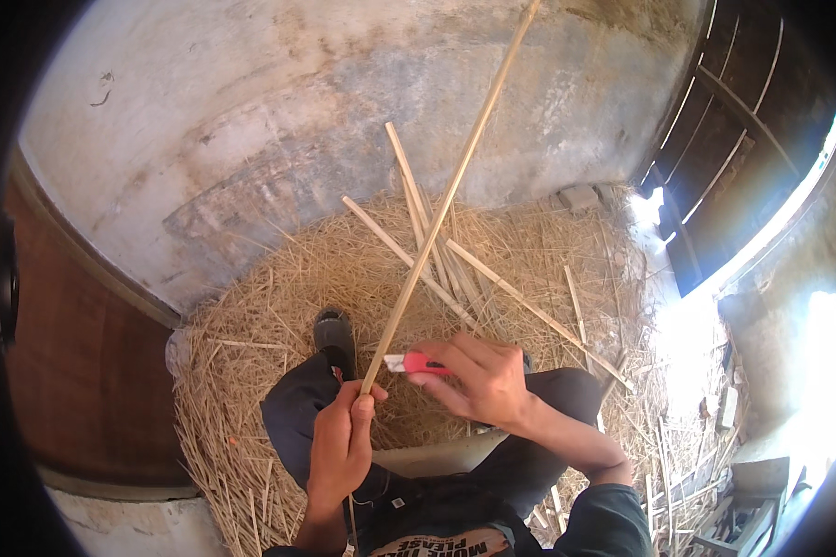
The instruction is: The person sits on a straw-covered floor and uses a red utility knife to shave thin strips from a long bamboo pole. They hold the pole with their left hand and scrape the blade along its length with their right hand, producing wood shavings that fall onto the straw.
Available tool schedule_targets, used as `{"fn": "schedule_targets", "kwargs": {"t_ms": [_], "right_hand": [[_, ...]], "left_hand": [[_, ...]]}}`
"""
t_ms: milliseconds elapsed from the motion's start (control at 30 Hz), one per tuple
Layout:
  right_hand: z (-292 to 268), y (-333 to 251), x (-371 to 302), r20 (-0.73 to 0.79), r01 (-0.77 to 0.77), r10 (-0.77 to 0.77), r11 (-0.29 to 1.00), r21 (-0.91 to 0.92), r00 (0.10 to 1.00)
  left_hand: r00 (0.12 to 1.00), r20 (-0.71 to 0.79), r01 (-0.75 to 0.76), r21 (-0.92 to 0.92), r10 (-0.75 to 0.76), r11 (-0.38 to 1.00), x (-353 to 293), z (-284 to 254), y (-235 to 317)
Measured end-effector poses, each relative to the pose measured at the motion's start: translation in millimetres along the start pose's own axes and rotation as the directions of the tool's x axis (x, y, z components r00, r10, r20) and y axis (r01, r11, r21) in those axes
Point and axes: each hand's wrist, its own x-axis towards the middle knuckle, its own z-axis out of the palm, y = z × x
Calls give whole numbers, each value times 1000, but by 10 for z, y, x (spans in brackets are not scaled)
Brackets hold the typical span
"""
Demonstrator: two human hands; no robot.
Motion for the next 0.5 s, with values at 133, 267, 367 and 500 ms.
{"fn": "schedule_targets", "kwargs": {"t_ms": [133,267,367,500], "right_hand": [[17,-25,-7,0,58,-58,998,-16,998],[18,-64,-28,5,70,-70,996,-51,998],[4,-88,-32,4,63,-63,995,-73,998],[-24,-111,-13,-16,75,-77,993,-93,997]], "left_hand": [[1000,-9,-28,-18,28,999,23,67,58],[999,-17,-45,8,45,999,34,120,80],[997,-43,-57,48,59,997,25,153,81],[998,-26,-45,111,48,993,-2,156,69]]}}
